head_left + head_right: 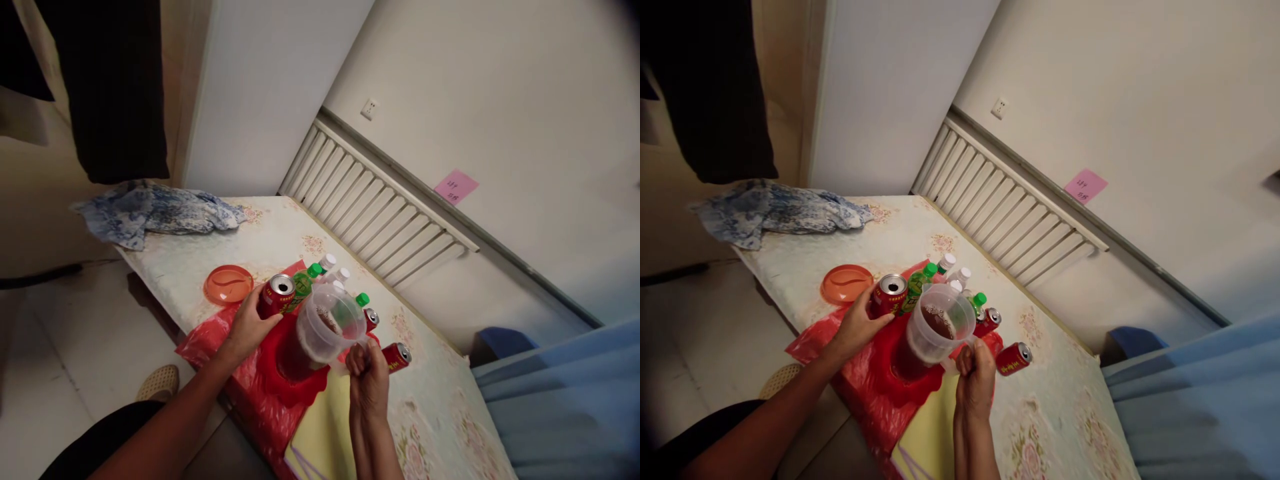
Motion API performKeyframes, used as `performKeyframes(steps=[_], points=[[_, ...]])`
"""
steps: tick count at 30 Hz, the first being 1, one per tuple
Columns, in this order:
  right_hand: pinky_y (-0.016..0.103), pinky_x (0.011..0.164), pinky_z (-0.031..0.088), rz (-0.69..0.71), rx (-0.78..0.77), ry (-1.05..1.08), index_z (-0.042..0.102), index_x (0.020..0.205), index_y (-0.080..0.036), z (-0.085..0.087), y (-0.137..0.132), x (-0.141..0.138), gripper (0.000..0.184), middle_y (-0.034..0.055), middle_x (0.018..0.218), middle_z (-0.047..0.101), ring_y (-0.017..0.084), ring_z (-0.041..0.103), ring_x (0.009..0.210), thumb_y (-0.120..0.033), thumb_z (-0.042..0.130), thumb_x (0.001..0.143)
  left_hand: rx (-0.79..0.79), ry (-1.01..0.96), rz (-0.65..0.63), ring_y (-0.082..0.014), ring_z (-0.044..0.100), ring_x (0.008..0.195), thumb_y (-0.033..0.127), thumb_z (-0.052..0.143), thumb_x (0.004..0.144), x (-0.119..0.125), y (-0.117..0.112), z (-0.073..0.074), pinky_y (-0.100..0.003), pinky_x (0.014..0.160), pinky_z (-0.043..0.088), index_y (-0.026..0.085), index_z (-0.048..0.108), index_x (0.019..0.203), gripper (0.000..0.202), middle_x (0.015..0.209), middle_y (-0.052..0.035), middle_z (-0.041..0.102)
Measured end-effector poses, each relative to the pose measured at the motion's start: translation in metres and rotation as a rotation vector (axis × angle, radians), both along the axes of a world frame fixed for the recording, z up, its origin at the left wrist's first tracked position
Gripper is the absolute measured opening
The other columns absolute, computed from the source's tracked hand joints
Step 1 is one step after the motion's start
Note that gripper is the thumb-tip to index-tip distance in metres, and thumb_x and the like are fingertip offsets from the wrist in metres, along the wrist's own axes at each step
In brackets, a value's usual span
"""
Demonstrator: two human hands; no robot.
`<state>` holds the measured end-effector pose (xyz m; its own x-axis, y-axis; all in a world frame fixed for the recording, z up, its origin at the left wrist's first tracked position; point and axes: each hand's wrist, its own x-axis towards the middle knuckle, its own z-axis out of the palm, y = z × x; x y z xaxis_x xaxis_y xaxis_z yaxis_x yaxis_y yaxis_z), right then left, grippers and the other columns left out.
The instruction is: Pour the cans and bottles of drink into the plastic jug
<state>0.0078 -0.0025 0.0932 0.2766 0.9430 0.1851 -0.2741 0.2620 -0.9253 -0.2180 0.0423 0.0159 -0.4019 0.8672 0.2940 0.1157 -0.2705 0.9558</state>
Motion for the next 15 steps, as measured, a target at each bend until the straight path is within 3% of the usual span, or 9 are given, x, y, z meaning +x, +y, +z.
performKeyframes(steps=[8,15], points=[[0.022,0.04,0.017,0.008,-0.042,-0.159,0.034,0.056,-0.022,0.067,-0.009,0.014,0.045,-0.0109,0.05,0.023,0.006,0.017,0.043,-0.044,0.068,0.077,0.05,0.05,-0.064,-0.0297,0.053,0.125,0.025,0.072,0.066,0.003,-0.002,0.003,-0.048,0.11,0.04,0.018,0.048,0.133,0.071,0.133,-0.0126,0.057],[0.025,0.042,0.019,0.048,-0.055,-0.427,0.035,0.049,-0.022,0.096,-0.016,0.042,0.052,-0.0086,0.045,0.027,0.007,0.023,0.042,-0.05,0.064,0.081,0.033,0.102,-0.134,-0.0308,0.058,0.117,0.026,0.073,0.064,0.011,-0.003,0.004,-0.049,0.103,0.045,0.017,0.053,0.128,0.067,0.126,-0.012,0.062]])
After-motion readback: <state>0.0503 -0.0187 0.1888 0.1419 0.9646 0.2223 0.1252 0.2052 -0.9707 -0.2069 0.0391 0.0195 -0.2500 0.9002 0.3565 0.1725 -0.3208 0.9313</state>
